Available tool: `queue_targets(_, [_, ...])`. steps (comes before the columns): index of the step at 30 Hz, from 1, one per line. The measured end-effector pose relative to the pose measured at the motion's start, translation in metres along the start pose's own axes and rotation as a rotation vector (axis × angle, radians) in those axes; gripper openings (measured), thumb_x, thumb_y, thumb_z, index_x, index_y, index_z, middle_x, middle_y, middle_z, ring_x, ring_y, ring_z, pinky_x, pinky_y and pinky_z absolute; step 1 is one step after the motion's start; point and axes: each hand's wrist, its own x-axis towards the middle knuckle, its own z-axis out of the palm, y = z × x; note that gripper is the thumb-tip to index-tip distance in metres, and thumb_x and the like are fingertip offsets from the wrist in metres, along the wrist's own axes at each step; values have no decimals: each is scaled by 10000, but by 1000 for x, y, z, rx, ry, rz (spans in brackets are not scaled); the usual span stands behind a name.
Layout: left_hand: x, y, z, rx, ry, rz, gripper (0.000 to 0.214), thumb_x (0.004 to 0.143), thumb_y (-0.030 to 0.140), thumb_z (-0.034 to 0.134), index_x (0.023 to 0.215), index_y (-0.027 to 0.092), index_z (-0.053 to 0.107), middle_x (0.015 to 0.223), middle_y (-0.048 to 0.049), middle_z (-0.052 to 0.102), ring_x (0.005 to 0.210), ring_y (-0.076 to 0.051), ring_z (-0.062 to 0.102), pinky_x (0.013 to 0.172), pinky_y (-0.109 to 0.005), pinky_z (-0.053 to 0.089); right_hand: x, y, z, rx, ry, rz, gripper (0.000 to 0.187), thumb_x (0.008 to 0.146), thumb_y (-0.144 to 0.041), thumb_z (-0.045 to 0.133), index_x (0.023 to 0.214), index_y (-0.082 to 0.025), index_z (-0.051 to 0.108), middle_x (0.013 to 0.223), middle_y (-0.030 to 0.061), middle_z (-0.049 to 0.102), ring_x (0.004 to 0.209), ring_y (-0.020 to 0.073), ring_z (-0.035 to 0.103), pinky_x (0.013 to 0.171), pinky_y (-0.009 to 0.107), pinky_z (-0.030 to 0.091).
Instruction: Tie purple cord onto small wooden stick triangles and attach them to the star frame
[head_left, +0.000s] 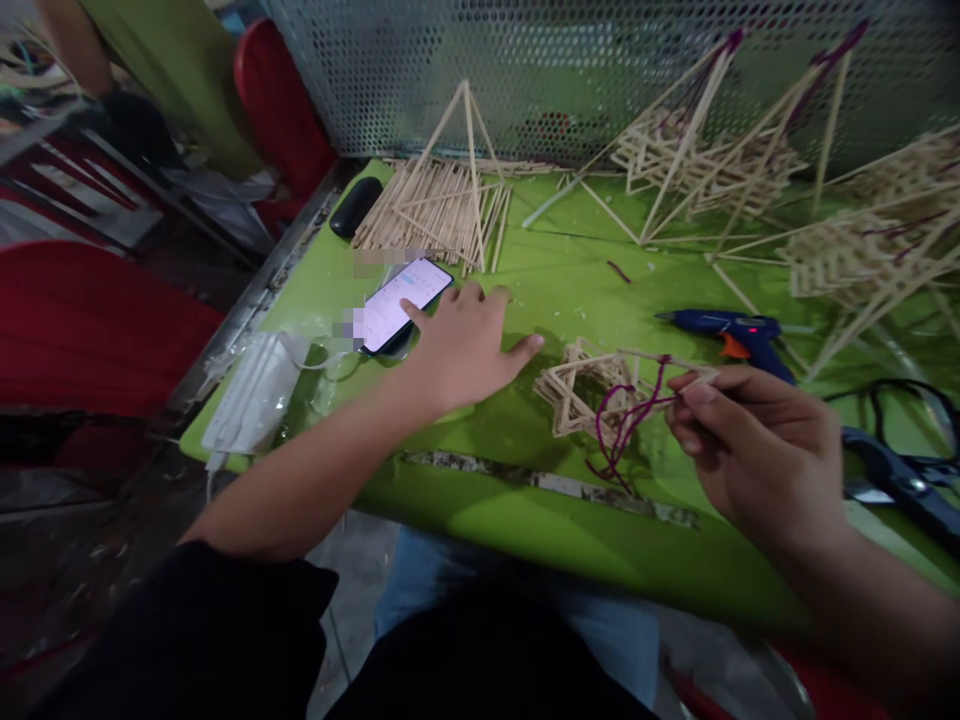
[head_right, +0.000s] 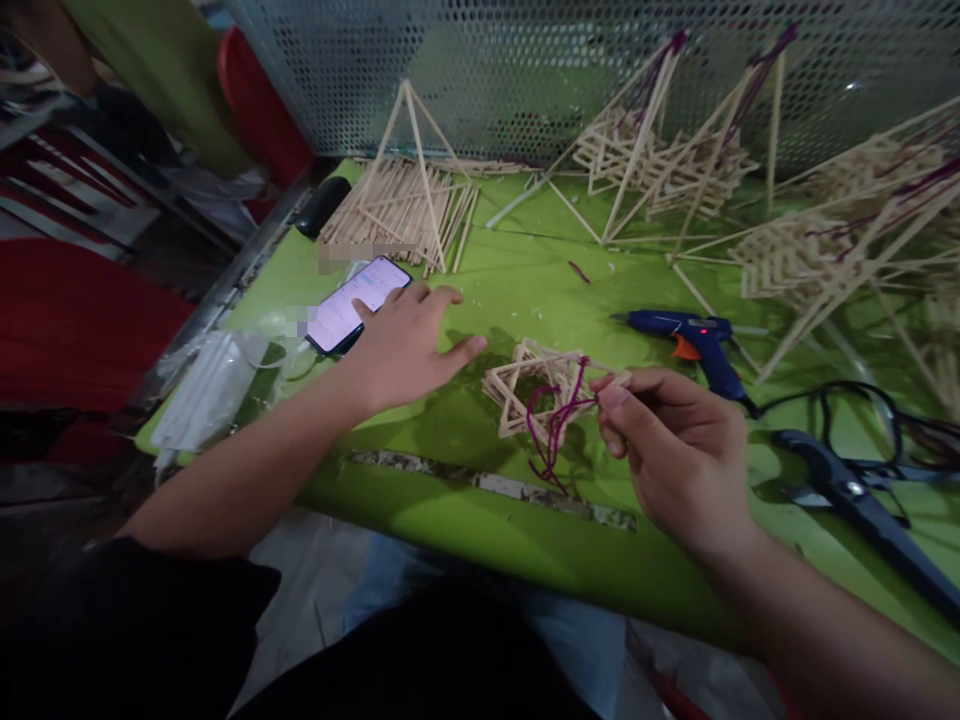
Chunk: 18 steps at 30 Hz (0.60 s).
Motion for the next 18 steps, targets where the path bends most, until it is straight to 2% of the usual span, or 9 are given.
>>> queue_targets(7, [7, -8, -5, -34, -119, -65, 818, 1138, 723, 619, 1759, 197, 533, 1818, -336, 459, 1631, -662, 498, 1205, -1107, 279, -2, -3, 1, 26, -7, -6, 259, 778, -288, 1112, 870, -181, 895, 894, 86, 816, 571, 97, 639, 467, 189, 482])
queue_targets(10, [1, -4, -4, 12, 46, -15, 739, 1131, 651, 675, 1686, 167, 600, 1741, -330, 547, 1627, -659, 490, 1230, -1117, 195, -2, -3, 2, 31, -1, -7, 252, 771, -280, 1110, 865, -185, 896, 898, 79, 819, 573, 94, 642, 468, 185, 482])
queue_targets(12, [-4, 2, -1, -5, 186, 58, 571, 1133, 547, 707, 1565, 174, 686, 1620, -279, 668, 1574, -594, 565, 1290, -1076, 164, -1, -2, 2, 25, -13, -15, 237, 784, -281, 1102, 870, -189, 900, 894, 82, 824, 575, 95, 638, 469, 184, 482])
queue_targets(13, [-6, 5, 1, -46, 232, 105, 461, 1138, 483, 706, 1485, 180, 727, 1540, -242, 729, 1516, -536, 629, 1328, -1022, 211, -1, -2, 2, 23, -19, -19, 231, 790, -282, 1098, 873, -191, 903, 892, 83, 826, 577, 96, 637, 470, 184, 482])
queue_targets(15, [-10, 11, 7, -183, 275, 219, 249, 1144, 345, 666, 1291, 185, 787, 1331, -164, 826, 1312, -396, 754, 1325, -829, 434, -1, -1, 2, 17, -24, -21, 226, 799, -289, 1094, 885, -195, 908, 892, 83, 828, 579, 97, 633, 470, 188, 481])
queue_targets(17, [-14, 15, 13, -339, 289, 339, 187, 1131, 251, 623, 1100, 188, 797, 1120, -111, 853, 1079, -291, 790, 1122, -581, 616, -1, 0, 1, 12, -19, -18, 229, 800, -295, 1094, 890, -198, 907, 898, 83, 830, 579, 100, 628, 469, 195, 479])
queue_targets(18, [-15, 16, 15, -415, 289, 388, 199, 1122, 230, 610, 1045, 188, 789, 1053, -98, 850, 994, -259, 784, 997, -489, 634, -1, 0, 1, 11, -17, -16, 233, 798, -298, 1096, 890, -200, 906, 900, 82, 832, 578, 101, 625, 467, 197, 476])
